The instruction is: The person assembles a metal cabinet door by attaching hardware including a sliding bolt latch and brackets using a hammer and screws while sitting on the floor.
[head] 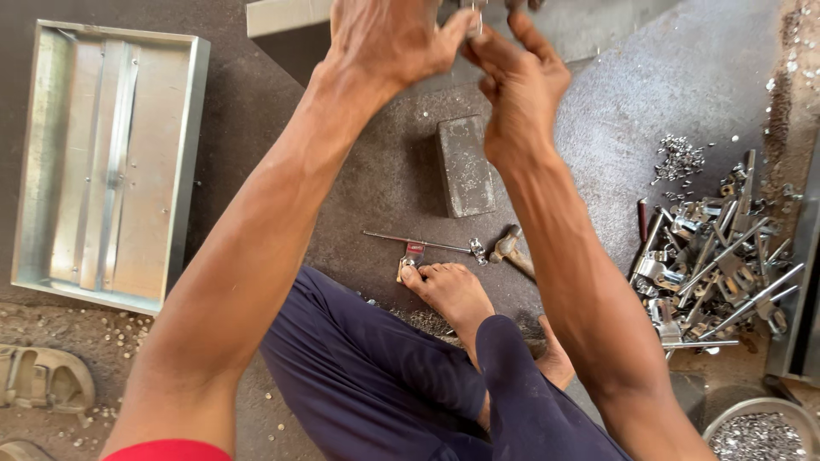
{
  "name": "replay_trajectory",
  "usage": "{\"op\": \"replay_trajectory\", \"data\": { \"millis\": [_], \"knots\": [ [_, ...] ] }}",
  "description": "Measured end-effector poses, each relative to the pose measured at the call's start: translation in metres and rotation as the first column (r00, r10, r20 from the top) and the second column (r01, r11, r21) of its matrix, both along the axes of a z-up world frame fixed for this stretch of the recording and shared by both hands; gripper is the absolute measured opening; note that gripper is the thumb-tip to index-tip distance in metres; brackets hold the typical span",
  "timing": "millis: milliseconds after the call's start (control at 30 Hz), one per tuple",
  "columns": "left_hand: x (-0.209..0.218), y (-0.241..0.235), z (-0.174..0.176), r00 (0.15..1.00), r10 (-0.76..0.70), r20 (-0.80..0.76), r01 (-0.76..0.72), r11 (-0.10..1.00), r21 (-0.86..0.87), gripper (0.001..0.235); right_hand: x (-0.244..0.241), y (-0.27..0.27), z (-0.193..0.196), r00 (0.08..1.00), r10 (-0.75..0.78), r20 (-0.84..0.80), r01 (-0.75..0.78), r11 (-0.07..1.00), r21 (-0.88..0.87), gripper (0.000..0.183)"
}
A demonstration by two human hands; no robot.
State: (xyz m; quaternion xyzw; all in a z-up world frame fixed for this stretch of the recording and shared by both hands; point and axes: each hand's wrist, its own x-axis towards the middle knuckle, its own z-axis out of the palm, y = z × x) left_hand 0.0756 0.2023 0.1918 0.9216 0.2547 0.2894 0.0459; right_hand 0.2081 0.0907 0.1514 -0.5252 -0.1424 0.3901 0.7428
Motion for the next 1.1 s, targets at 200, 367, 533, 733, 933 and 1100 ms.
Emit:
{"op": "replay_trajectory", "data": {
  "millis": [200, 367, 533, 733, 933, 1100],
  "knots": [
    [-0.023, -0.041, 0.018, 0.991, -0.126, 0.038, 0.121, 0.986, 0.118, 0.044, 0.001, -0.05, 0.029, 0.969, 0.201, -0.147, -0.204, 0.979, -0.01, 0.022],
    [-0.018, -0.051, 0.021, 0.99, -0.14, 0.02, 0.135, 0.977, 0.166, 0.053, -0.003, -0.061, 0.052, 0.967, 0.226, -0.122, -0.229, 0.973, -0.016, 0.031],
    [-0.023, -0.072, 0.008, 0.987, -0.142, -0.073, 0.151, 0.978, 0.146, 0.047, -0.003, -0.082, 0.066, 0.939, 0.265, -0.219, -0.295, 0.948, -0.117, 0.04],
    [-0.041, -0.122, -0.018, 0.971, -0.213, -0.113, 0.238, 0.923, 0.304, 0.028, 0.006, -0.111, 0.011, 0.87, 0.22, -0.441, -0.31, 0.94, -0.143, 0.019],
    [-0.044, -0.253, -0.091, 0.801, 0.404, 0.441, 0.138, 0.592, -0.794, 0.02, -0.001, -0.141, -0.045, 0.852, 0.11, -0.511, -0.271, 0.929, -0.252, 0.01],
    [-0.039, -0.239, -0.119, 0.39, 0.905, 0.173, 0.721, -0.182, -0.669, 0.025, -0.004, -0.155, -0.073, 0.815, 0.073, -0.575, -0.24, 0.946, -0.22, 0.01]
  ]
}}
